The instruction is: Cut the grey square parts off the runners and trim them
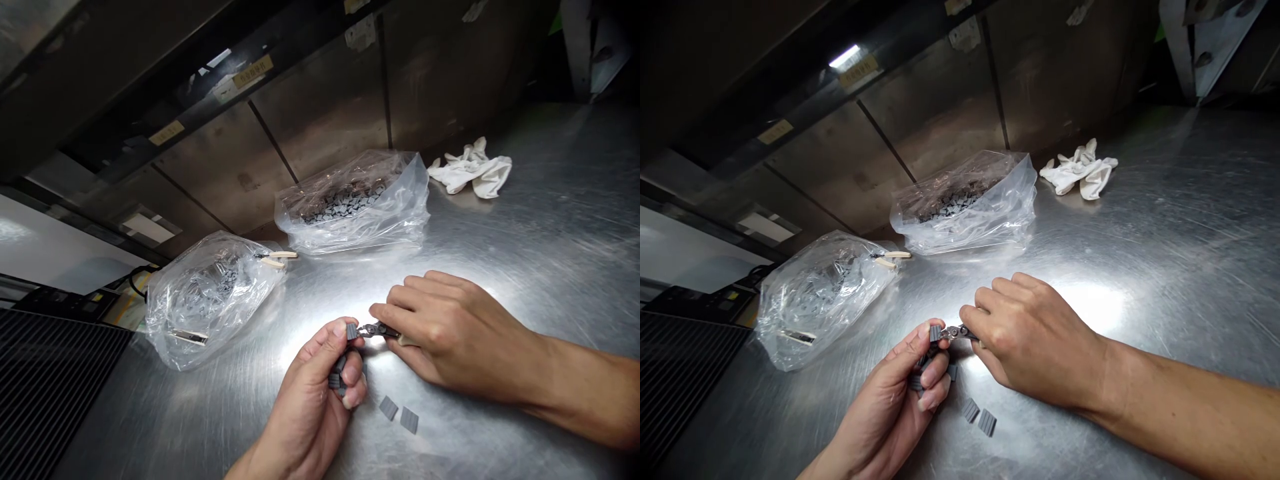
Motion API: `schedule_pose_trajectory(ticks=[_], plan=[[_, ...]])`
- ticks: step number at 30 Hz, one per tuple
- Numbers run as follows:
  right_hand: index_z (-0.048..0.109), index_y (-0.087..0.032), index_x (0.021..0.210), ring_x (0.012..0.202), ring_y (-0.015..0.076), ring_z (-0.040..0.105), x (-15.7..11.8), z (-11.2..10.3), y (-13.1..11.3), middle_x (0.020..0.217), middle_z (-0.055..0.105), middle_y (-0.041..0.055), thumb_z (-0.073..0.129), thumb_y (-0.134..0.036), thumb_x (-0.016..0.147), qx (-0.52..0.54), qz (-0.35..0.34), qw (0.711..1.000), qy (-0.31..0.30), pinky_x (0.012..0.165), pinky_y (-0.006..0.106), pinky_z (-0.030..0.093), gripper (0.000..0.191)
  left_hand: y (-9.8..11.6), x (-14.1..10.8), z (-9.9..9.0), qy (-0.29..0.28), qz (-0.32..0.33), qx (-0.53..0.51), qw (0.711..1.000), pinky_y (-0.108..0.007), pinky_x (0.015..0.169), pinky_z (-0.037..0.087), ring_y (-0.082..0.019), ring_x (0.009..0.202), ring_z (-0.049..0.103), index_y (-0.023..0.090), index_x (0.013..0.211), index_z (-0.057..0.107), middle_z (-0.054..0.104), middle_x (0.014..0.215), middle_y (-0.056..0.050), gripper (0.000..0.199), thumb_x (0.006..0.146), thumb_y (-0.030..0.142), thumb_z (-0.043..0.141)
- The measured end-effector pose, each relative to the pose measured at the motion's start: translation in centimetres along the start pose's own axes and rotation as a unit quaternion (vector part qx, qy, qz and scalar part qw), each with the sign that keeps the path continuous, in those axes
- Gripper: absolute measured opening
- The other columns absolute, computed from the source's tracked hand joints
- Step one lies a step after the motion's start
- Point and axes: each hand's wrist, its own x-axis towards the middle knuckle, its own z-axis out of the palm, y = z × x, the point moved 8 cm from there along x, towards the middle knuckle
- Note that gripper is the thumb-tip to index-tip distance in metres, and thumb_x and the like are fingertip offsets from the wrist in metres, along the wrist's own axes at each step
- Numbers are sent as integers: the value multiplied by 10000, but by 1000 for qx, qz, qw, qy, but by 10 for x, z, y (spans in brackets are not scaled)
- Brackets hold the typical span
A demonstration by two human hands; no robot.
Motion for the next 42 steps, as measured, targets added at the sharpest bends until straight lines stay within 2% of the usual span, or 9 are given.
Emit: schedule_pose_trajectory(ticks=[15, 28, 34, 42], plan=[[644, -205, 767, 594, 217, 457, 0, -7, -10, 647, 555, 5, 603, -123, 839, -62, -35, 997, 26, 602, 365, 235, 117, 1, 1, -3, 19, 10, 10, 1000, -138, 426, 365, -31, 517, 390, 91, 909, 736, 596, 772, -24, 93, 880, 175, 709], [649, -219, 795, 550, 182, 537, -5, 6, -3, 659, 600, -18, 629, -149, 850, -16, 18, 999, -40, 562, 352, 253, 91, -1, 1, -3, 7, 11, 10, 1000, -141, 447, 379, -37, 540, 404, 86, 893, 737, 584, 775, -21, 95, 891, 169, 691], [656, -209, 790, 574, 164, 556, -4, 3, 10, 680, 611, -25, 677, -222, 850, 3, 56, 998, -30, 569, 335, 287, 64, 1, 1, 0, 0, 11, 21, 1000, -144, 447, 368, -34, 540, 391, 99, 862, 721, 588, 824, -24, 127, 921, 187, 651], [647, -198, 789, 606, 163, 535, -1, 4, 13, 701, 608, -12, 636, -220, 856, 23, 56, 998, -25, 603, 329, 311, 71, -1, 2, 1, -2, 3, 24, 1000, -143, 441, 369, -40, 549, 409, 101, 876, 696, 584, 848, -32, 161, 953, 204, 599]])
